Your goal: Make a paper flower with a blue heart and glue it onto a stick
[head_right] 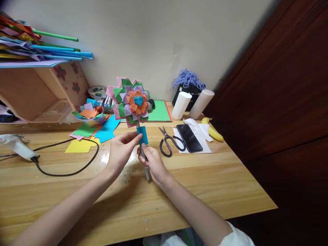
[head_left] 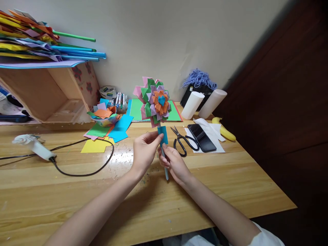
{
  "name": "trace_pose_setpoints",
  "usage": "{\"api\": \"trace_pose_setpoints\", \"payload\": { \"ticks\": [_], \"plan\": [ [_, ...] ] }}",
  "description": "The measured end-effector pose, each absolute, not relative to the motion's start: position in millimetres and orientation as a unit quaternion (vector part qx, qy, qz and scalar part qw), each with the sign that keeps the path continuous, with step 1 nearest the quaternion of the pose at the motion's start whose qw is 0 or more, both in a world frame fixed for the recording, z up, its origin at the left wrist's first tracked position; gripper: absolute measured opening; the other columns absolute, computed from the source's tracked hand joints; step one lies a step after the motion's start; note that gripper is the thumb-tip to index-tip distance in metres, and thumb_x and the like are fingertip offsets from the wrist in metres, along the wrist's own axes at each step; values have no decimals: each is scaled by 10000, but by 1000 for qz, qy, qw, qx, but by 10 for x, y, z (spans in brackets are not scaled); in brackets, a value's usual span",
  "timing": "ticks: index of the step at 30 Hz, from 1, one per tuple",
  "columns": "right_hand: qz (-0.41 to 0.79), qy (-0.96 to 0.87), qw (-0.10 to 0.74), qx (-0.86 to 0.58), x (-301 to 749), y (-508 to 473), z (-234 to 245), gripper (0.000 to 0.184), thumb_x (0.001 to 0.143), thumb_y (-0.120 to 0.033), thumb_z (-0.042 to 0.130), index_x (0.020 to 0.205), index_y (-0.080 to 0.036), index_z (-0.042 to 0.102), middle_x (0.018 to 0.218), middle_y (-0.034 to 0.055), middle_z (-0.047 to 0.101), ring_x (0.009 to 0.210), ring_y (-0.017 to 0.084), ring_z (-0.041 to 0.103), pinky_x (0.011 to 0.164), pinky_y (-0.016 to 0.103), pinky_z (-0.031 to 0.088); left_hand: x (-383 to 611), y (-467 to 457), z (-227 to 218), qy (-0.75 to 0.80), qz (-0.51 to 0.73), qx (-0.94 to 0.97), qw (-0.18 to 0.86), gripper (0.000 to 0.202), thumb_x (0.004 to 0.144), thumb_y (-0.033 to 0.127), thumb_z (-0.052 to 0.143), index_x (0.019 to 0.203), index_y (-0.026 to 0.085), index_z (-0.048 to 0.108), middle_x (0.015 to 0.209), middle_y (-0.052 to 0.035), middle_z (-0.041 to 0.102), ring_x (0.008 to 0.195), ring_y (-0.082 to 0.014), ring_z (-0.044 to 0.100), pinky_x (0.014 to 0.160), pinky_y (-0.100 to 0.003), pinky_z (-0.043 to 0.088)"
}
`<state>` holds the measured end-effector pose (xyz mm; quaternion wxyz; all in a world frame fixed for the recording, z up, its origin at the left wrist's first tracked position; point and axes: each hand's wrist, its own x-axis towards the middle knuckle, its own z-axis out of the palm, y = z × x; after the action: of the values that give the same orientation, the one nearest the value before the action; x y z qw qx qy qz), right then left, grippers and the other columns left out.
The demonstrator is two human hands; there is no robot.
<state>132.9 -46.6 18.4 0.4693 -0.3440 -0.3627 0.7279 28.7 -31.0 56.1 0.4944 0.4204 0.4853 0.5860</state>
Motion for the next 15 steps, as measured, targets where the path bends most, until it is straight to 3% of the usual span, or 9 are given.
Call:
{"api": "trace_pose_setpoints", "payload": {
  "ticks": [8, 15],
  "plan": [
    [754, -340, 442, -346, 1337, -459, 192, 351, 754, -484, 586, 690, -144, 528, 424, -103, 291, 386, 28, 132, 385, 177, 99, 247, -248, 537, 465, 567, 454, 506, 249, 662, 315, 689, 808, 114, 707, 807, -75, 718, 792, -206, 656, 713, -292, 523],
    [786, -330, 432, -295, 1350, -468, 243, 341, 785, -476, 564, 700, -149, 517, 449, -108, 205, 402, 34, 105, 384, 168, 99, 152, -186, 584, 429, 526, 447, 582, 291, 610, 334, 734, 812, 125, 716, 769, -60, 709, 748, -184, 637, 756, -310, 512]
  ]
}}
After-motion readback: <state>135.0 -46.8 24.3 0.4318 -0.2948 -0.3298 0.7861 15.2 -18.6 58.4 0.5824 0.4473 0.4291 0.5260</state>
